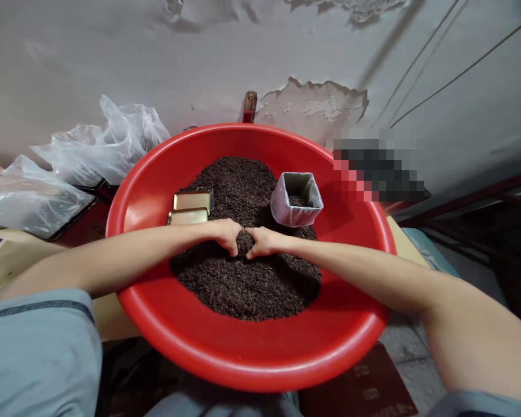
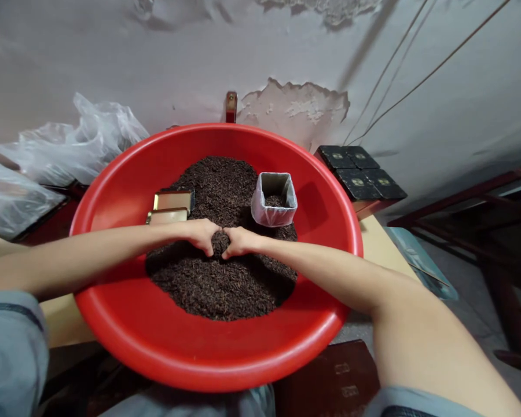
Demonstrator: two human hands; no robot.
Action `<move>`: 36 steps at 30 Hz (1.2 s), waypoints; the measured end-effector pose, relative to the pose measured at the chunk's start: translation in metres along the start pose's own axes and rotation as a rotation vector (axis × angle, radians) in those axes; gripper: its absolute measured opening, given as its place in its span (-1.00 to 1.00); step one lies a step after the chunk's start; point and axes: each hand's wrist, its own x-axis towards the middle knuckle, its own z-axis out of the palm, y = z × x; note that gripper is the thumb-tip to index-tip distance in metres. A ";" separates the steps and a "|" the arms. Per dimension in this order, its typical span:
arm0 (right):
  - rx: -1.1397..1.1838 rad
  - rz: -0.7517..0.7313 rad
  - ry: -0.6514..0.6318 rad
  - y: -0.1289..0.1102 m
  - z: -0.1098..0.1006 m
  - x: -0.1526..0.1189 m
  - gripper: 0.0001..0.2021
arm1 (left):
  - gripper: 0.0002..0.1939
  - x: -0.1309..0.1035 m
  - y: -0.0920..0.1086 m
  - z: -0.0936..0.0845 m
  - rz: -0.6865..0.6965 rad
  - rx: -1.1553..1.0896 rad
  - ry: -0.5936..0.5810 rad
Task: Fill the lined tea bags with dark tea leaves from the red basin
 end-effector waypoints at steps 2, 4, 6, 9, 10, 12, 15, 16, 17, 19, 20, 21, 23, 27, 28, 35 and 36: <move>-0.013 0.006 -0.018 0.000 -0.003 0.003 -0.24 | -0.30 -0.001 -0.004 -0.007 -0.013 -0.028 0.008; -0.001 0.008 0.007 -0.002 -0.008 0.004 -0.28 | -0.29 -0.002 -0.008 -0.013 -0.021 -0.064 0.034; 0.025 0.001 0.061 -0.004 -0.015 0.003 -0.32 | -0.30 -0.004 -0.012 -0.019 -0.006 -0.100 0.084; 0.079 -0.037 0.149 -0.007 -0.027 0.001 -0.39 | -0.31 -0.006 -0.019 -0.027 0.022 -0.174 0.178; 0.099 -0.049 0.176 -0.008 -0.031 0.000 -0.42 | -0.31 -0.007 -0.021 -0.030 0.029 -0.207 0.214; 0.147 -0.063 0.221 -0.011 -0.040 -0.003 -0.47 | -0.34 -0.010 -0.027 -0.035 0.047 -0.293 0.281; 0.259 -0.088 0.288 -0.014 -0.055 -0.009 -0.60 | -0.50 -0.016 -0.032 -0.043 0.111 -0.473 0.365; 0.319 -0.112 0.315 -0.015 -0.060 -0.012 -0.64 | -0.56 -0.018 -0.033 -0.045 0.126 -0.537 0.384; 0.387 -0.145 0.352 -0.015 -0.067 -0.015 -0.68 | -0.60 -0.020 -0.033 -0.046 0.132 -0.600 0.397; 0.512 -0.201 0.459 -0.011 -0.080 -0.020 -0.69 | -0.62 -0.022 -0.030 -0.046 0.117 -0.717 0.390; 0.549 -0.207 0.526 -0.008 -0.087 -0.022 -0.68 | -0.63 -0.022 -0.028 -0.045 0.105 -0.765 0.366; 0.566 -0.200 0.601 -0.003 -0.094 -0.023 -0.66 | -0.63 -0.022 -0.026 -0.043 0.096 -0.802 0.337; 0.564 -0.168 0.745 0.011 -0.108 -0.022 -0.63 | -0.62 -0.021 -0.021 -0.038 0.080 -0.838 0.272; 0.615 -0.110 0.925 0.040 -0.124 -0.013 -0.60 | -0.67 -0.019 -0.014 -0.030 0.038 -0.865 0.213; 0.616 -0.092 0.959 0.045 -0.126 -0.012 -0.59 | -0.69 -0.018 -0.013 -0.029 0.032 -0.883 0.217; 0.396 -0.069 0.987 0.054 -0.135 -0.024 -0.58 | -0.77 -0.016 0.001 -0.065 0.013 -1.042 0.377; 0.390 -0.053 0.984 0.055 -0.138 -0.026 -0.62 | -0.77 -0.014 0.007 -0.075 0.036 -1.062 0.416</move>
